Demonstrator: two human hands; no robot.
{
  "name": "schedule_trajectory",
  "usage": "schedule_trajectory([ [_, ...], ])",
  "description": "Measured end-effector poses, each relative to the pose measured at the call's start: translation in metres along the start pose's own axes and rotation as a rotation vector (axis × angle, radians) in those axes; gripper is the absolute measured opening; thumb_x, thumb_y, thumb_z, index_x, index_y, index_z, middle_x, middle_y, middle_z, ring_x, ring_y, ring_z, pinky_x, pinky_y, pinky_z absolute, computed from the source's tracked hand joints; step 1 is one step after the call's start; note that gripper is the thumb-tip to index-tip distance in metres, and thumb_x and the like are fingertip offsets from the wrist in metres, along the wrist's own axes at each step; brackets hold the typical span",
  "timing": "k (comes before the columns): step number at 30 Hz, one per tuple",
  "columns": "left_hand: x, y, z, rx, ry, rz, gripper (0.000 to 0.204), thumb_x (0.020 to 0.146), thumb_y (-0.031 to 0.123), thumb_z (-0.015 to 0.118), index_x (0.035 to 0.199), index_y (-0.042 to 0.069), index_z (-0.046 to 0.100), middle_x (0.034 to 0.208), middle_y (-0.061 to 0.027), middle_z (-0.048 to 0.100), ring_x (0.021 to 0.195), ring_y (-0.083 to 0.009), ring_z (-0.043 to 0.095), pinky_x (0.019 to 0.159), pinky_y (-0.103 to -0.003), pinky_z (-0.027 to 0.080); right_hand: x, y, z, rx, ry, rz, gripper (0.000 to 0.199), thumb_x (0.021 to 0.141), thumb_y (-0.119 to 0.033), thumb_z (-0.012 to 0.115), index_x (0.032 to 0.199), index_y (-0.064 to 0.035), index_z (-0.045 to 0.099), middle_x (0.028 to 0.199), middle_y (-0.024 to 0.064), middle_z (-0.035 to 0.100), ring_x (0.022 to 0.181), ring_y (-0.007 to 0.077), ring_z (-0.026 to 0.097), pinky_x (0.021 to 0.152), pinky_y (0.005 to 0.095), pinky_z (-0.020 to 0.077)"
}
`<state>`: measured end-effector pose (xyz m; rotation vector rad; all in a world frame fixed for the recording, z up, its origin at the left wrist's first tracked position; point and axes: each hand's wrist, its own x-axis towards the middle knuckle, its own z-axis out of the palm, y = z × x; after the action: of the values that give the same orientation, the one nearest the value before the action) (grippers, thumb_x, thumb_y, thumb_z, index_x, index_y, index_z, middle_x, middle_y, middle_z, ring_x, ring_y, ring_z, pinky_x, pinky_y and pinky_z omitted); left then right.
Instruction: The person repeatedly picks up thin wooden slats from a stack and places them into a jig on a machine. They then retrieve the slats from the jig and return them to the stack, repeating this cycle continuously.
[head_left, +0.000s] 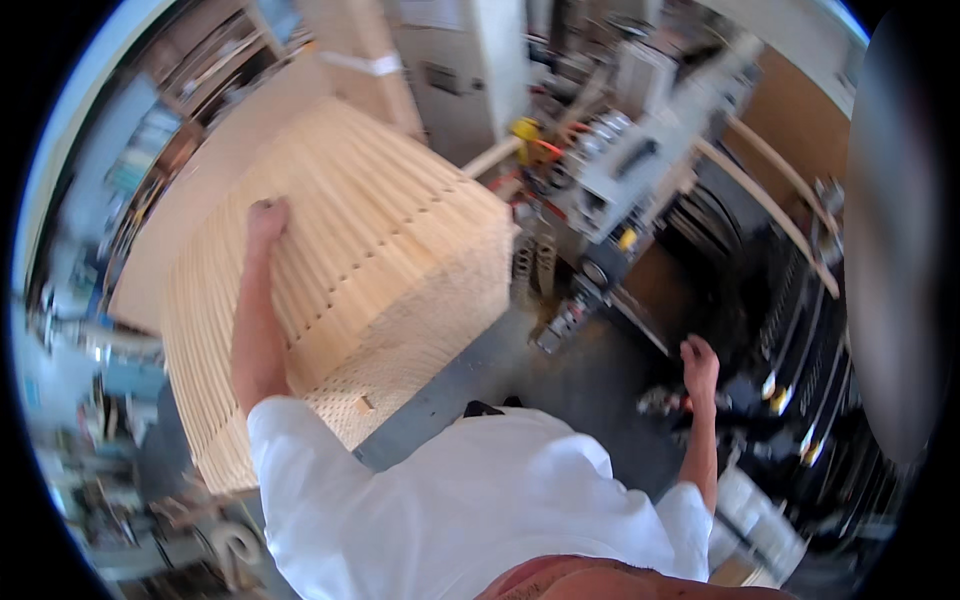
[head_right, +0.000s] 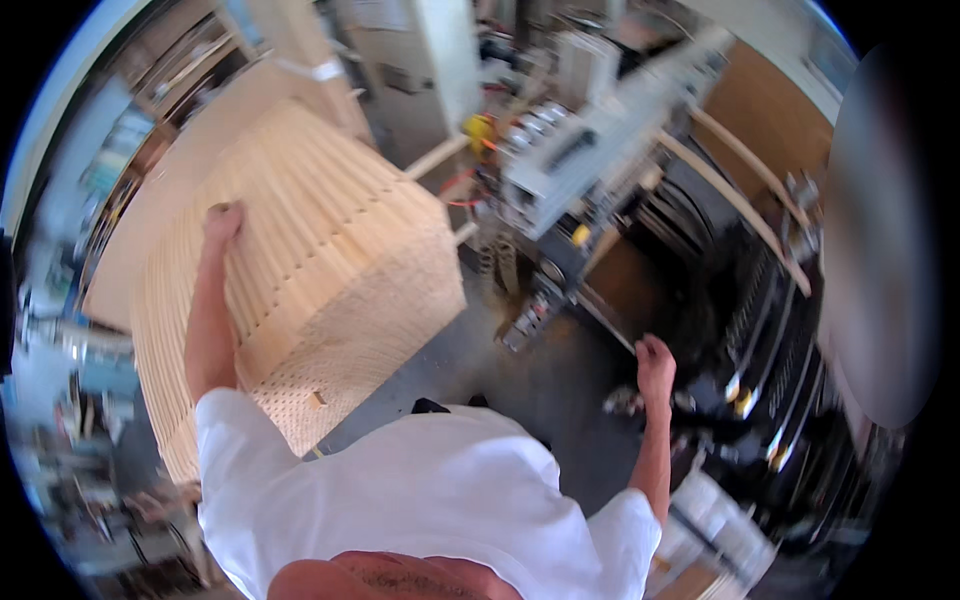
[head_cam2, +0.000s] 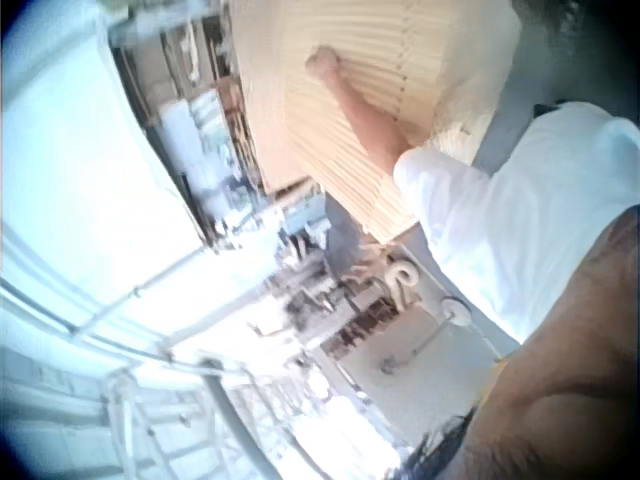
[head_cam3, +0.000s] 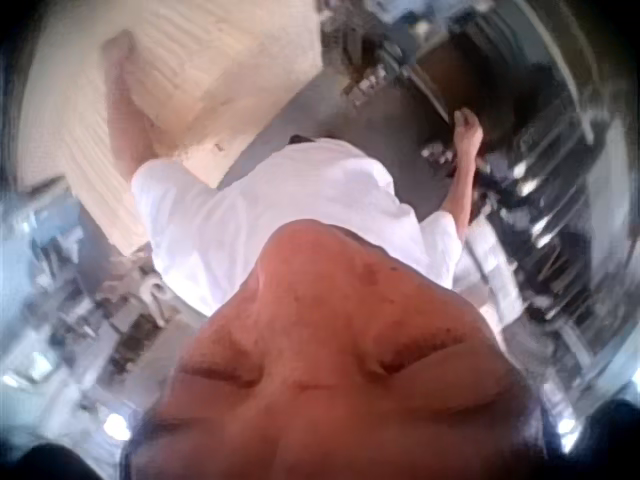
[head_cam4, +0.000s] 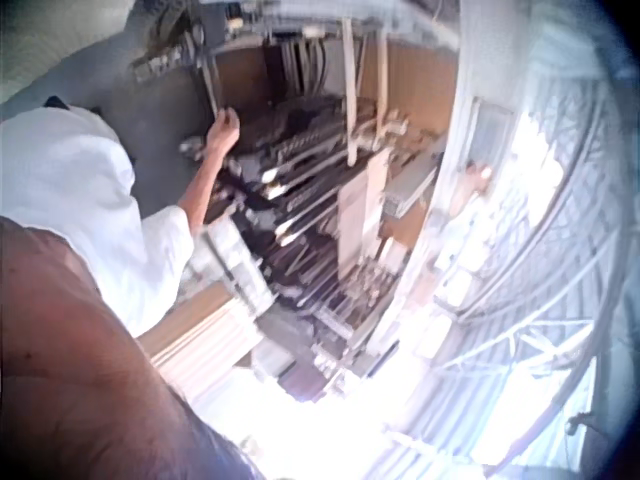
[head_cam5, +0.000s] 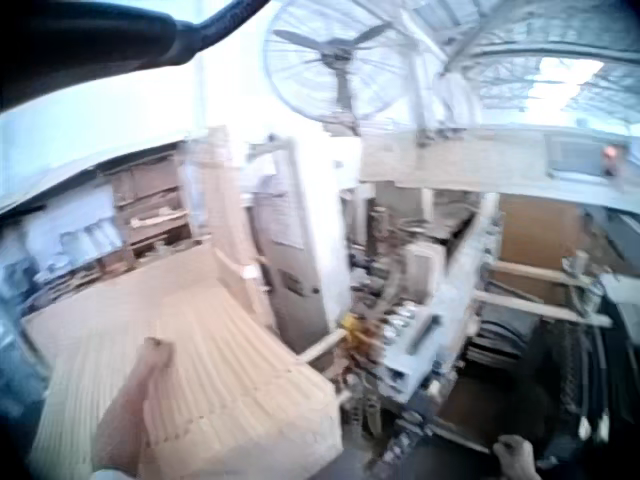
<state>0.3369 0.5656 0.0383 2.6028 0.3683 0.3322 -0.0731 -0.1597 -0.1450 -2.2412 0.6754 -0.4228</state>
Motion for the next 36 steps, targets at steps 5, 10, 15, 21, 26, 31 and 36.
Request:
schedule_trajectory([
  [5,-0.013,0.027,-0.004,-0.002,0.162,0.652,0.044,0.097,0.021,0.055,0.135,-0.002,0.050,0.131,-0.0233,0.056,0.111,-0.0293,0.060,0.091,-0.039,0.050,-0.068,-0.003,-0.021,-0.036,0.104,0.192,0.032,0.091,-0.018,0.066,0.118,-0.0020,0.066,0.102,0.0142,0.070,0.095,0.0239,0.067,0.085,0.0342,0.0516],
  [10,-0.280,0.221,-0.026,-0.502,0.089,0.751,0.035,0.100,0.020,0.054,0.122,-0.007,0.058,0.117,-0.0193,0.064,0.101,-0.0274,0.063,0.087,-0.034,0.051,-0.152,0.032,-0.064,-0.090,0.315,0.122,0.028,0.088,-0.018,0.065,0.112,-0.0034,0.065,0.103,0.0162,0.066,0.097,0.0351,0.063,0.084,0.0429,0.0513],
  [15,-0.485,0.300,0.151,-0.757,-0.752,0.861,0.028,0.098,0.013,0.054,0.116,-0.007,0.061,0.103,-0.0162,0.067,0.088,-0.0204,0.064,0.074,-0.029,0.054,-0.253,0.120,-0.139,-0.261,0.611,0.189,0.030,0.082,-0.015,0.068,0.110,-0.0053,0.064,0.104,0.0150,0.065,0.102,0.0361,0.060,0.085,0.0446,0.0501],
  [21,-0.644,0.297,0.257,-0.387,-1.393,1.022,0.032,0.096,0.017,0.060,0.119,-0.005,0.061,0.093,-0.0098,0.067,0.079,-0.0144,0.064,0.070,-0.027,0.053,-0.495,0.192,-0.249,-0.962,0.962,0.723,0.028,0.078,-0.013,0.066,0.105,-0.0055,0.062,0.101,0.0146,0.065,0.098,0.0344,0.062,0.084,0.0448,0.0484],
  [26,-0.717,0.315,0.272,-0.290,-1.593,1.170,0.032,0.095,0.017,0.061,0.118,-0.006,0.062,0.091,-0.0092,0.067,0.079,-0.0131,0.064,0.071,-0.026,0.052,-0.637,0.225,-0.264,-0.969,0.766,1.308,0.029,0.082,-0.016,0.065,0.109,-0.0072,0.059,0.105,0.0126,0.064,0.103,0.0325,0.060,0.088,0.0461,0.0458],
  [31,-0.713,0.331,0.304,-0.250,-1.570,1.204,0.032,0.094,0.016,0.062,0.118,-0.006,0.062,0.092,-0.0094,0.068,0.079,-0.0133,0.064,0.072,-0.027,0.052,-0.667,0.240,-0.260,-0.974,0.804,1.235,0.020,0.083,-0.016,0.064,0.102,-0.0114,0.059,0.096,0.0127,0.065,0.094,0.0333,0.063,0.080,0.0471,0.0488],
  [36,-0.671,0.360,0.344,-0.318,-1.398,1.248,0.029,0.091,0.019,0.064,0.113,-0.001,0.066,0.096,-0.0134,0.071,0.087,-0.0194,0.068,0.080,-0.031,0.053,-0.661,0.225,-0.253,-0.963,0.966,0.999,0.018,0.083,-0.019,0.069,0.096,-0.0095,0.063,0.087,0.0138,0.063,0.085,0.0359,0.061,0.071,0.0475,0.0479],
])
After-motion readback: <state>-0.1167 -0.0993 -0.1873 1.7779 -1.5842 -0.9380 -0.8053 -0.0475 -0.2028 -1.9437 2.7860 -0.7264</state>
